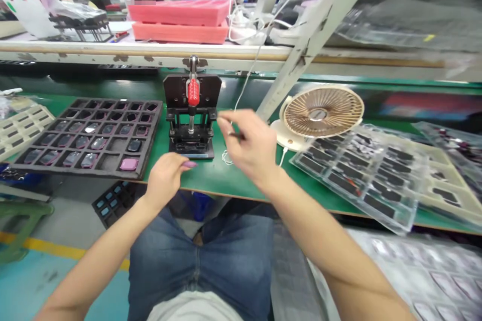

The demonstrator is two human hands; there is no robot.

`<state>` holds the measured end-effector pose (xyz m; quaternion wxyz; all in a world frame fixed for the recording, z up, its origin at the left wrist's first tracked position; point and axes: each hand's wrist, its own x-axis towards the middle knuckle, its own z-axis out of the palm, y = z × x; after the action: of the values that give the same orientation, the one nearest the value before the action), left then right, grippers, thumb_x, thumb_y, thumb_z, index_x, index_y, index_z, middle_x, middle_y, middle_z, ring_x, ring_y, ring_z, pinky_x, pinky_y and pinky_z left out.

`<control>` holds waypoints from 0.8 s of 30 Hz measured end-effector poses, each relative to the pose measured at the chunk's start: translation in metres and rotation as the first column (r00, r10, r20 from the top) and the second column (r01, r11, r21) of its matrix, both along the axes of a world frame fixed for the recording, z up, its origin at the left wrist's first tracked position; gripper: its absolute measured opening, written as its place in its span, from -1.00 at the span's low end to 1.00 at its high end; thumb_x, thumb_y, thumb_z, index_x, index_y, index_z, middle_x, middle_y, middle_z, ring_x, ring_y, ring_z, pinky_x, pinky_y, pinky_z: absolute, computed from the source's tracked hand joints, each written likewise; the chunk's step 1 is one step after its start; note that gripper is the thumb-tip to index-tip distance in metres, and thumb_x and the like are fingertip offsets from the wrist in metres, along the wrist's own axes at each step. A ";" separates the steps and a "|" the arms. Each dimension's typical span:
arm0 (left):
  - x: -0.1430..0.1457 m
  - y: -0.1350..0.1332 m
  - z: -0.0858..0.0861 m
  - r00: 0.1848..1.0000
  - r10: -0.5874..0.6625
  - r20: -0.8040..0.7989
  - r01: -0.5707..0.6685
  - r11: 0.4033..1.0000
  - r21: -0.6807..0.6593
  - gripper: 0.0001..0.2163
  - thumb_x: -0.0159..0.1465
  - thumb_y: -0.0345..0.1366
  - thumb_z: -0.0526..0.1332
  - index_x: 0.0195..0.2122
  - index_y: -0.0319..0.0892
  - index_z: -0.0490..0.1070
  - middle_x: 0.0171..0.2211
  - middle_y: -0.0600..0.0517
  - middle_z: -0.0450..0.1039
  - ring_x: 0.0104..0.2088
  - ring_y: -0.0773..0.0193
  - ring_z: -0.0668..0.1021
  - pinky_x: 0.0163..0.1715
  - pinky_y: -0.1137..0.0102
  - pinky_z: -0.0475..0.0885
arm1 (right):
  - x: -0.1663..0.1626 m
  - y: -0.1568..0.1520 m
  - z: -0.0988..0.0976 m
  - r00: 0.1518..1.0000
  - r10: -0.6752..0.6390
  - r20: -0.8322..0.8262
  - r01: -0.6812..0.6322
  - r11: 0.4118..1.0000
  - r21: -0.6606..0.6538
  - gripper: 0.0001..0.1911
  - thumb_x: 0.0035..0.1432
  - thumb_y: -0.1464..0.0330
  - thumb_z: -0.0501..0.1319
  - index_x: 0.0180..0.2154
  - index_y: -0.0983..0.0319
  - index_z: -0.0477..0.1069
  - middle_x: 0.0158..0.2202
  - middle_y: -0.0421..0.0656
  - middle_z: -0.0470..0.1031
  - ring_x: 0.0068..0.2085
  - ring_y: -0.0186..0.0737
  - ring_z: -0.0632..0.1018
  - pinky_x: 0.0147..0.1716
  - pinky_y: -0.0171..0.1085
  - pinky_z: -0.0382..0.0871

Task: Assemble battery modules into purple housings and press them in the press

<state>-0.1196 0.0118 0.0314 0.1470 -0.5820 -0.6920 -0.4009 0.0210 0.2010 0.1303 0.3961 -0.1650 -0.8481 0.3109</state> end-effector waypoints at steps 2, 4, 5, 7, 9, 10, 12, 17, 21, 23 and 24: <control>-0.010 0.018 -0.005 1.000 0.016 0.005 -0.016 0.999 -0.048 -0.88 0.46 -0.39 0.29 -0.06 -0.11 0.61 -0.05 -0.10 0.72 0.04 -0.06 0.69 0.13 -0.03 0.60 | -0.025 0.015 0.026 0.998 0.005 -0.061 0.012 0.964 0.266 -0.59 0.49 0.06 0.20 0.17 0.12 0.54 0.26 -0.06 0.55 0.24 -0.06 0.55 0.11 -0.18 0.52; -0.013 0.028 -0.013 0.999 0.033 0.015 -0.031 0.996 -0.086 -0.86 0.44 -0.40 0.29 -0.04 -0.12 0.62 -0.02 -0.13 0.72 0.13 -0.14 0.66 0.16 -0.08 0.59 | -0.044 0.022 0.039 0.999 0.045 -0.018 -0.029 0.856 0.516 -0.58 0.51 0.08 0.21 0.27 0.08 0.47 0.34 -0.14 0.50 0.23 -0.11 0.59 0.01 -0.25 0.59; -0.012 0.030 -0.017 0.999 0.040 0.023 -0.037 0.994 -0.100 -0.83 0.43 -0.42 0.28 -0.02 -0.13 0.62 0.00 -0.14 0.72 0.18 -0.16 0.64 0.18 -0.09 0.58 | -0.051 0.024 0.042 0.998 0.058 0.027 -0.062 0.803 0.592 -0.60 0.54 0.12 0.20 0.28 0.07 0.46 0.34 -0.18 0.50 0.19 -0.15 0.62 -0.04 -0.28 0.60; -0.010 0.030 -0.026 0.998 0.052 0.043 -0.047 0.991 -0.122 -0.78 0.44 -0.45 0.25 0.03 -0.14 0.62 0.03 -0.15 0.72 0.26 -0.15 0.59 0.21 -0.09 0.57 | -0.061 0.027 0.045 0.994 0.075 0.078 -0.108 0.734 0.670 -0.65 0.58 0.19 0.14 0.26 0.10 0.47 0.30 -0.20 0.55 0.09 -0.23 0.68 -0.10 -0.32 0.60; -0.008 0.029 -0.031 0.996 0.061 0.067 -0.051 0.990 -0.135 -0.74 0.44 -0.47 0.22 0.07 -0.15 0.61 0.06 -0.16 0.70 0.30 -0.13 0.57 0.25 -0.08 0.55 | -0.067 0.030 0.056 0.994 0.099 0.036 -0.097 0.737 0.669 -0.63 0.62 0.21 0.08 0.24 0.19 0.48 0.18 -0.18 0.64 0.03 -0.28 0.70 -0.08 -0.34 0.58; -0.008 0.029 -0.032 0.995 0.063 0.081 -0.052 0.989 -0.137 -0.72 0.43 -0.48 0.22 0.09 -0.15 0.61 0.07 -0.17 0.70 0.31 -0.13 0.56 0.27 -0.08 0.53 | -0.069 0.031 0.065 0.994 0.105 -0.020 -0.067 0.757 0.650 -0.60 0.62 0.19 0.06 0.25 0.25 0.47 0.10 -0.17 0.67 0.02 -0.28 0.71 -0.06 -0.33 0.57; -0.008 0.028 -0.033 0.992 0.060 0.110 -0.045 0.990 -0.131 -0.72 0.42 -0.50 0.22 0.07 -0.14 0.61 0.07 -0.17 0.70 0.31 -0.13 0.56 0.31 -0.10 0.49 | -0.070 0.033 0.089 0.983 0.069 -0.167 0.044 0.804 0.593 -0.56 0.61 0.15 0.07 0.20 0.32 0.48 0.00 -0.17 0.69 0.02 -0.27 0.70 -0.01 -0.31 0.54; -0.007 0.013 -0.025 0.976 0.067 0.207 -0.060 0.998 -0.036 -0.82 0.45 -0.40 0.25 -0.07 -0.10 0.65 0.04 -0.13 0.69 0.18 -0.05 0.63 0.25 -0.02 0.52 | -0.049 0.022 0.086 0.975 -0.055 -0.214 0.171 0.800 0.575 -0.52 0.62 0.17 0.03 -0.20 0.27 0.59 -0.24 -0.11 0.69 -0.24 -0.34 0.64 -0.14 -0.36 0.43; 0.001 -0.016 -0.019 0.937 0.154 0.314 -0.177 0.983 0.047 -0.84 0.48 -0.31 0.27 -0.03 -0.11 0.66 -0.08 -0.09 0.67 -0.03 0.06 0.67 0.09 0.09 0.59 | -0.034 0.011 -0.016 0.988 0.022 0.154 -0.111 0.796 0.595 -0.57 0.58 0.17 0.10 -0.23 0.19 0.66 -0.31 -0.16 0.72 -0.33 -0.31 0.66 -0.37 -0.33 0.36; 0.006 -0.027 -0.019 0.920 0.176 0.351 -0.210 0.976 0.061 -0.83 0.49 -0.29 0.27 0.00 -0.09 0.65 -0.08 -0.06 0.68 -0.05 0.10 0.68 0.07 0.14 0.59 | -0.038 0.012 -0.061 0.920 0.002 0.392 -0.223 0.824 0.521 -0.64 0.59 0.23 0.09 -0.03 0.15 0.67 -0.04 -0.12 0.74 -0.17 -0.23 0.71 -0.34 -0.32 0.39; 0.008 -0.032 -0.018 0.914 0.184 0.361 -0.221 0.973 0.064 -0.82 0.49 -0.28 0.27 0.03 -0.08 0.65 -0.07 -0.05 0.68 -0.05 0.11 0.69 0.07 0.16 0.59 | -0.044 0.014 -0.075 0.882 -0.006 0.471 -0.253 0.837 0.484 -0.66 0.58 0.26 0.09 0.10 0.14 0.63 0.11 -0.09 0.69 -0.08 -0.19 0.71 -0.30 -0.31 0.42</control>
<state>-0.1119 -0.0199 0.0131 0.0909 -0.4174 -0.7420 -0.5167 -0.0230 0.2153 0.0552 0.1951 -0.0598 -0.9781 0.0416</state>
